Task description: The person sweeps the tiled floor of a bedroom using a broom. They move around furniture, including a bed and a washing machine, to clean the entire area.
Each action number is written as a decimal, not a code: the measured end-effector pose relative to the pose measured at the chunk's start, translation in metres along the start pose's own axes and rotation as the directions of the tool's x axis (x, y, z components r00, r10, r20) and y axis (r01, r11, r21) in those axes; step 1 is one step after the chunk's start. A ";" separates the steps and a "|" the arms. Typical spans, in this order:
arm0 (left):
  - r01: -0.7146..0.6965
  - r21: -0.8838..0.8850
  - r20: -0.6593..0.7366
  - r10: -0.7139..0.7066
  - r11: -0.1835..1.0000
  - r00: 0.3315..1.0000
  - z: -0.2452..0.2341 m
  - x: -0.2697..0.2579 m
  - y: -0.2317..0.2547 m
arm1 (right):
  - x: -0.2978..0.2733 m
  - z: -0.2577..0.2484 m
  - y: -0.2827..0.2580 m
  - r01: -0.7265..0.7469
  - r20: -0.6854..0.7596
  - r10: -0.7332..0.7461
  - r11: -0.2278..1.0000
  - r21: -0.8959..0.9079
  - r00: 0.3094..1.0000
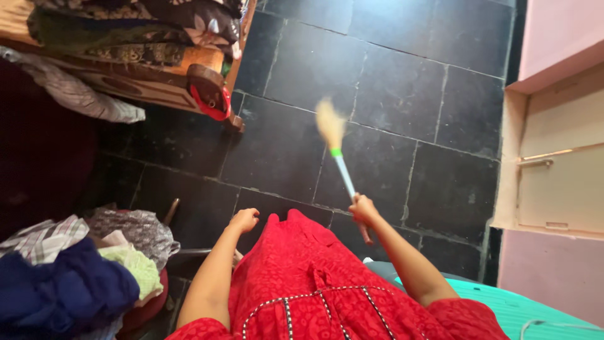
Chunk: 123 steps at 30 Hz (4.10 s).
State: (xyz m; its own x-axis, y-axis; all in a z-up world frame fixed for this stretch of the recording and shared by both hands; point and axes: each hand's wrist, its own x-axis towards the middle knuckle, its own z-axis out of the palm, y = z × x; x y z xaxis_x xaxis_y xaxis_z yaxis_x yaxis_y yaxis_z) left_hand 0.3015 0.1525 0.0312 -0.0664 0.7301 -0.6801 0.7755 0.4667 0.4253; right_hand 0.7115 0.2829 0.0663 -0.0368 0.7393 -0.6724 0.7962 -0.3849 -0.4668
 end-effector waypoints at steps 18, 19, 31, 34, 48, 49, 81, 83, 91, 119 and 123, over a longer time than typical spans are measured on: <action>0.117 0.047 -0.045 -0.115 0.992 0.992 -0.021 0.003 -0.033 | 0.048 -0.012 -0.029 -0.008 0.189 -0.017 0.992 0.129 0.982; 0.113 0.049 -0.038 -0.111 0.992 0.993 -0.022 0.005 -0.033 | 0.059 -0.016 -0.041 0.009 0.110 -0.023 0.992 0.124 0.994; -0.018 0.044 0.027 0.017 0.999 0.999 -0.103 0.104 -0.008 | 0.097 0.051 -0.143 0.097 0.263 -0.142 0.979 0.179 0.954; -0.051 0.077 -0.028 0.053 0.996 0.998 -0.154 0.146 -0.006 | 0.114 0.061 -0.181 0.064 0.367 -0.153 0.968 0.244 0.918; -0.177 0.109 -0.096 0.187 0.978 0.978 -0.304 0.276 -0.011 | 0.249 -0.021 -0.296 -0.062 -0.025 0.074 0.943 0.327 0.997; -0.181 0.109 -0.088 0.190 0.978 0.978 -0.309 0.280 -0.010 | 0.248 -0.018 -0.300 -0.050 0.014 0.048 0.958 0.284 0.999; -0.101 -0.200 -0.290 0.040 0.975 0.956 -0.433 0.483 0.188 | 0.532 -0.215 -0.468 0.072 0.666 -0.183 0.979 0.190 0.723; -0.042 -0.209 -0.284 -0.019 0.977 0.959 -0.431 0.483 0.183 | 0.546 -0.189 -0.492 0.239 0.719 -0.143 0.970 -0.033 0.681; 0.001 -0.250 -0.376 -0.098 0.968 0.922 -0.431 0.466 0.168 | 0.648 -0.185 -0.601 0.329 0.699 -0.164 0.938 -0.107 0.696; -0.099 -0.035 -0.160 0.092 0.995 0.983 -0.438 0.541 0.244 | 0.537 -0.240 -0.443 -0.044 0.494 -0.200 0.898 0.438 0.846; -0.155 -0.037 -0.168 0.146 0.987 0.975 -0.444 0.532 0.232 | 0.533 -0.261 -0.418 -0.166 0.429 -0.032 0.894 0.417 0.903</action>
State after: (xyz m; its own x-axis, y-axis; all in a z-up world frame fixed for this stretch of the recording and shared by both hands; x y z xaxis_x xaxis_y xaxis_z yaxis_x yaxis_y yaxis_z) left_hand 0.1673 0.8714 0.0332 -0.0565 0.8639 -0.5004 0.7526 0.3663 0.5473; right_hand 0.5169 0.9821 0.0529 -0.3181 0.4427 -0.8384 0.4661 -0.6971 -0.5449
